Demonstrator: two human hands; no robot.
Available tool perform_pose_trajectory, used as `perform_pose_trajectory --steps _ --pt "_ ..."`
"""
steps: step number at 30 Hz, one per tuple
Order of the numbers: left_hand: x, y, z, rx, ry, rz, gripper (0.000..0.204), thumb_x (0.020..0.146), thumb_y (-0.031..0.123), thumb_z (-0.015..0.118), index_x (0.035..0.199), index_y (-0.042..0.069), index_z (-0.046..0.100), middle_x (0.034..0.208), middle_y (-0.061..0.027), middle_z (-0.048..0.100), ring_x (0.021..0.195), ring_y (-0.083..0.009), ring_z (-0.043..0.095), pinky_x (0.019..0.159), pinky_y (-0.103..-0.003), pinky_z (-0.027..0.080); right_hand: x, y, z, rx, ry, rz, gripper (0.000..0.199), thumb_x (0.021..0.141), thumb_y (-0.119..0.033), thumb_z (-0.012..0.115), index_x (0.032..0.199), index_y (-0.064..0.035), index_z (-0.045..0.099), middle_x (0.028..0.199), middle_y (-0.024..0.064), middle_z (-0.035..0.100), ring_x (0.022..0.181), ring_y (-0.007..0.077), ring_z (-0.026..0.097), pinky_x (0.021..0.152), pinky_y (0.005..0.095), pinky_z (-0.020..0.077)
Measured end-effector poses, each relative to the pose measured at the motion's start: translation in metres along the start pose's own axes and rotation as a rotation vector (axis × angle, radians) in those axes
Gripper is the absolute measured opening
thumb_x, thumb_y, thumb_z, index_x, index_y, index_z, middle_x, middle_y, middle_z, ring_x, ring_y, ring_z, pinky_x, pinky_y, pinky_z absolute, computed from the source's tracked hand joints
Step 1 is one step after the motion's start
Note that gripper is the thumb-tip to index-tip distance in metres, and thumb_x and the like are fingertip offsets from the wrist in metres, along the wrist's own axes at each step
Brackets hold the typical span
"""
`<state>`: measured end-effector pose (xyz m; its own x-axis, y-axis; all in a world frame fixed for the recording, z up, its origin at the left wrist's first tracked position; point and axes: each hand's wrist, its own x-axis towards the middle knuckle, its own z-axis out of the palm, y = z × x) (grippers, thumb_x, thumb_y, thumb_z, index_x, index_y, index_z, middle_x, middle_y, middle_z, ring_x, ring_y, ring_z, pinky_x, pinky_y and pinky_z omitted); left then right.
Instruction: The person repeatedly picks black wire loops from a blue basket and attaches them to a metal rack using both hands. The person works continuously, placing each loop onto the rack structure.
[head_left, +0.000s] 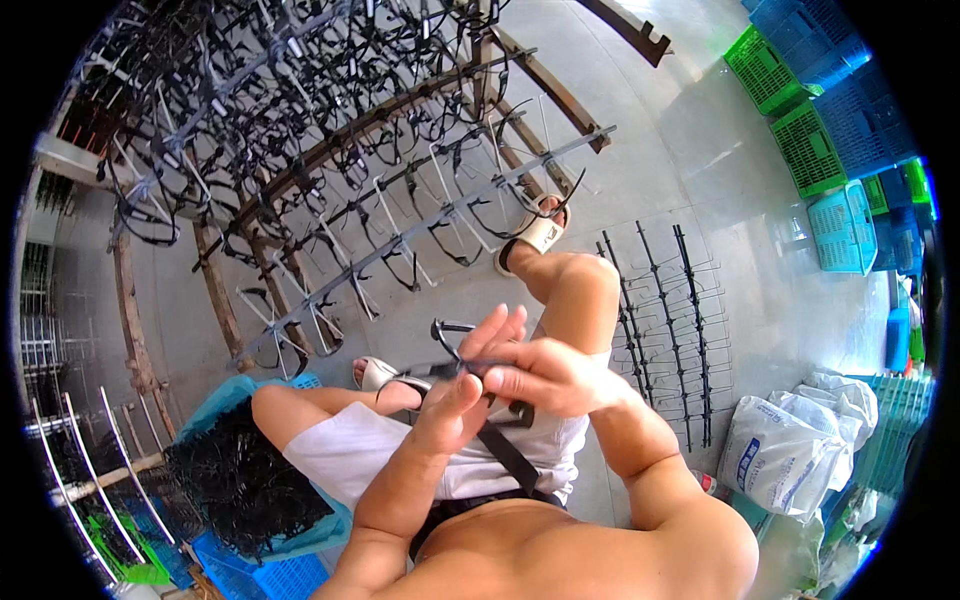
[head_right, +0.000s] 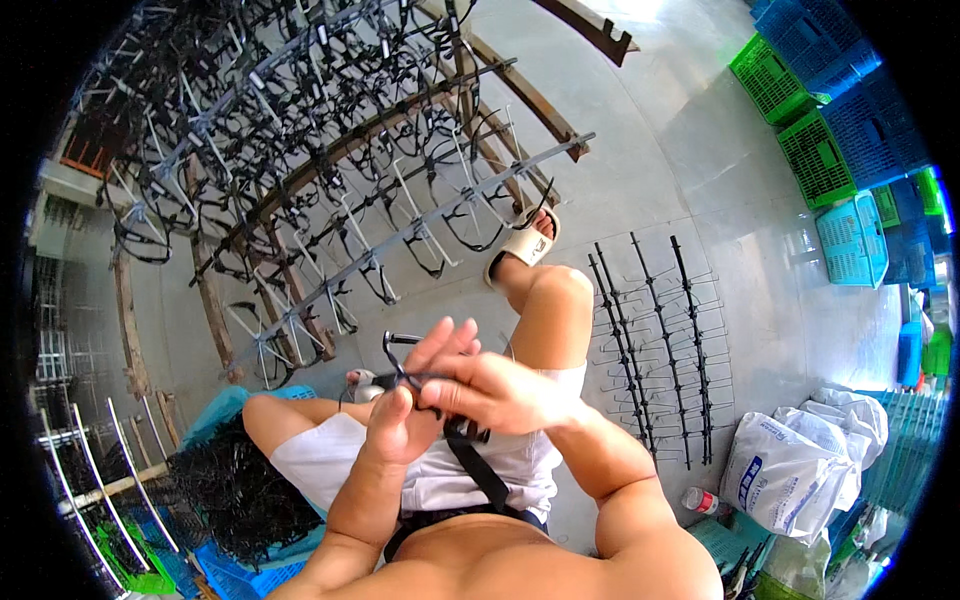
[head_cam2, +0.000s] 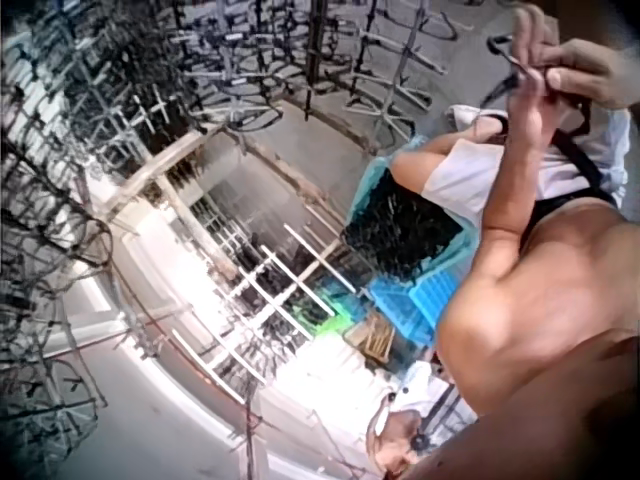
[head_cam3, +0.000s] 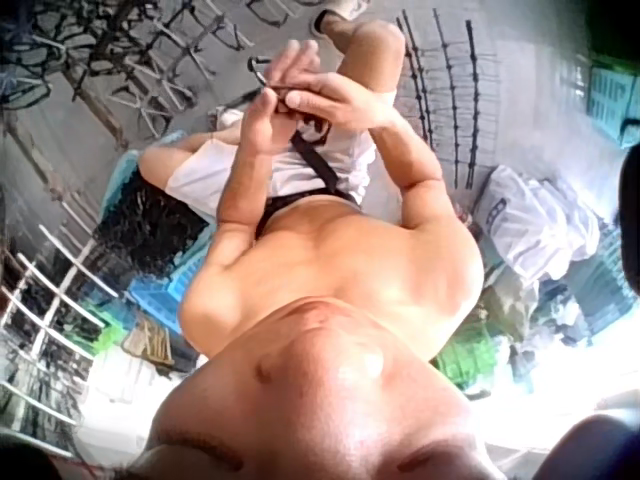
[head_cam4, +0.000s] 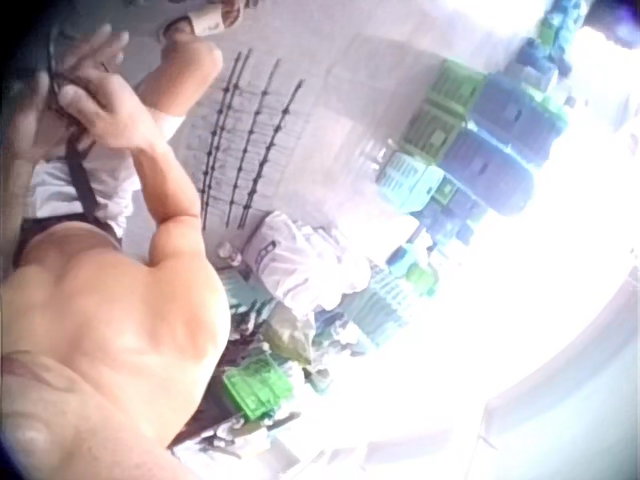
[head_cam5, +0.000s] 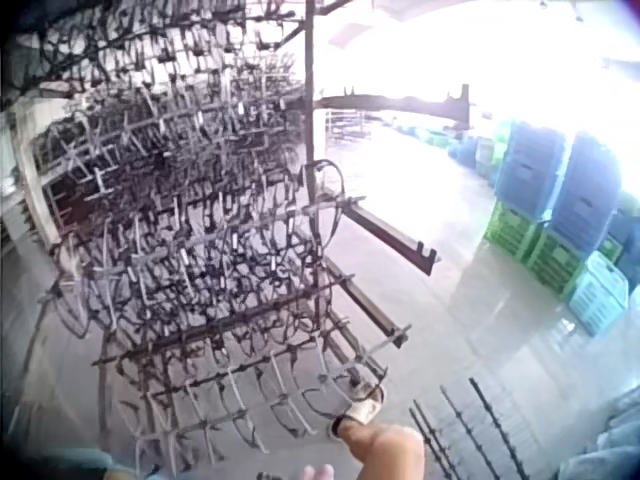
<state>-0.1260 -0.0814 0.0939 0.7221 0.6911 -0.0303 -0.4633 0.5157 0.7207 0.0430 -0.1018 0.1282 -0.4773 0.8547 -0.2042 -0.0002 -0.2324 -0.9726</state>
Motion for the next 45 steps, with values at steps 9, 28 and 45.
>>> perform_pose_trajectory --steps 9,28,45 --pt "0.013 -0.021 -0.014 0.316 0.333 0.071 0.040 0.095 0.037 0.047 0.101 0.001 0.064 0.141 -0.0182 0.038 0.128 -0.0238 0.036 0.107 -0.043 0.024 -0.026 0.024 -0.063 -0.475 1.041 -0.448 0.021 0.096 -0.015 0.045 0.094 0.0012 0.058 0.071 0.0055 0.057 0.054 0.0098 0.049 0.051 0.0259 0.0397" --pt "0.074 0.005 -0.019 1.250 0.239 0.630 0.034 0.081 -0.006 0.058 0.113 0.005 0.060 0.102 -0.0173 0.059 0.073 -0.0223 0.056 0.067 -0.031 0.048 0.108 0.042 -0.237 0.364 0.717 -0.135 0.029 0.095 -0.027 0.051 0.100 -0.0008 0.062 0.074 0.0012 0.058 0.049 0.0031 0.035 0.043 0.0186 0.0262" --pt "0.108 -0.006 -0.038 1.696 0.524 0.485 0.013 0.074 0.004 0.071 0.086 0.006 0.067 0.080 -0.0078 0.062 0.071 -0.0259 0.058 0.064 -0.034 0.048 0.089 0.051 -0.232 0.424 0.675 -0.294 0.029 0.098 -0.025 0.047 0.103 0.0005 0.061 0.074 0.0012 0.056 0.050 0.0028 0.037 0.044 0.0166 0.0290"
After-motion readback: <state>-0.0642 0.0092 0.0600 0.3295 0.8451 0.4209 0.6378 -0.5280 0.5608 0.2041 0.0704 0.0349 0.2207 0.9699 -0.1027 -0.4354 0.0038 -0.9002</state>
